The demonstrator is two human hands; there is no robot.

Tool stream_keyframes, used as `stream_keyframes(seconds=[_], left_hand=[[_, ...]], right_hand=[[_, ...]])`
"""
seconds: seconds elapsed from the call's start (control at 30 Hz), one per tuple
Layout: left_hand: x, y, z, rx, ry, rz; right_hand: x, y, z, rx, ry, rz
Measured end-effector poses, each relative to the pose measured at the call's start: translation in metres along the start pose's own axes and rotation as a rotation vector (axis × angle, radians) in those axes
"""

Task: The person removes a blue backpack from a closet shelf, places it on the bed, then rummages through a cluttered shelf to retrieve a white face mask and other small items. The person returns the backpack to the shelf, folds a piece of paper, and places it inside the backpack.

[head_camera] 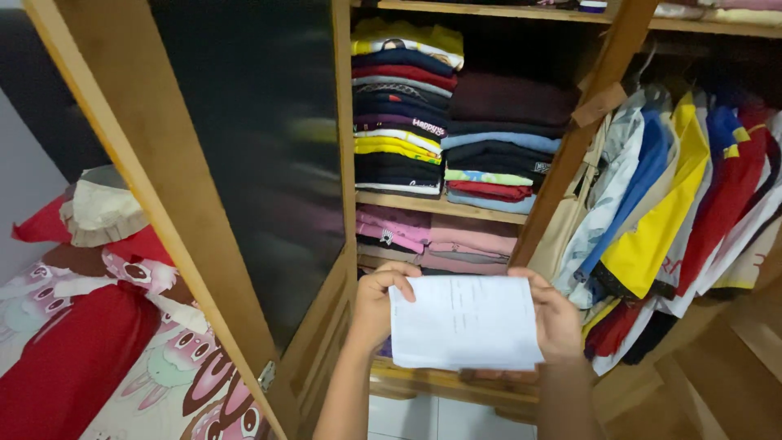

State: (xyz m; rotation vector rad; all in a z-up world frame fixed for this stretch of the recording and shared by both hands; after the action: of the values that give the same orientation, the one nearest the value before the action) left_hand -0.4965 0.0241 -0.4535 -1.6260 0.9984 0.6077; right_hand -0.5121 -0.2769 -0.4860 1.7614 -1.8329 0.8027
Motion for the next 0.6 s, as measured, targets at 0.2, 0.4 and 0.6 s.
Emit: stream_keyframes(seconds=[0.2, 0.4, 0.6], left_hand=[[-0.009, 0.0, 0.011, 0.05, -0.029, -0.066], [-0.011, -0.01, 0.032, -0.067, -0.136, -0.1], [-0.016, 0.017, -0.014, 0.312, -0.426, 0.02]], right_hand=[[0.008, 0.025, -0.059, -0.08, 0.627, 0.069], [0.022, 0.025, -0.047, -0.292, 0.97, 0.193], [-0.014, 0.017, -0.055, -0.119, 1.233, 0.234]])
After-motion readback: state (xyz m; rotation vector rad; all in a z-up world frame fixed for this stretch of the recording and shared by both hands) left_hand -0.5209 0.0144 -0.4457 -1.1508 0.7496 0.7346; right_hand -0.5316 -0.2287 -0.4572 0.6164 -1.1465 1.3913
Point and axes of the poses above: each hand's wrist, its own y-axis away from the middle knuckle, its own z-axis out of the back of the hand, x = y × z, the point moved 3 cm from there along -y, towards the middle knuckle, and after that the axes turned 12 degrees about -x, right-handed, at the moved point
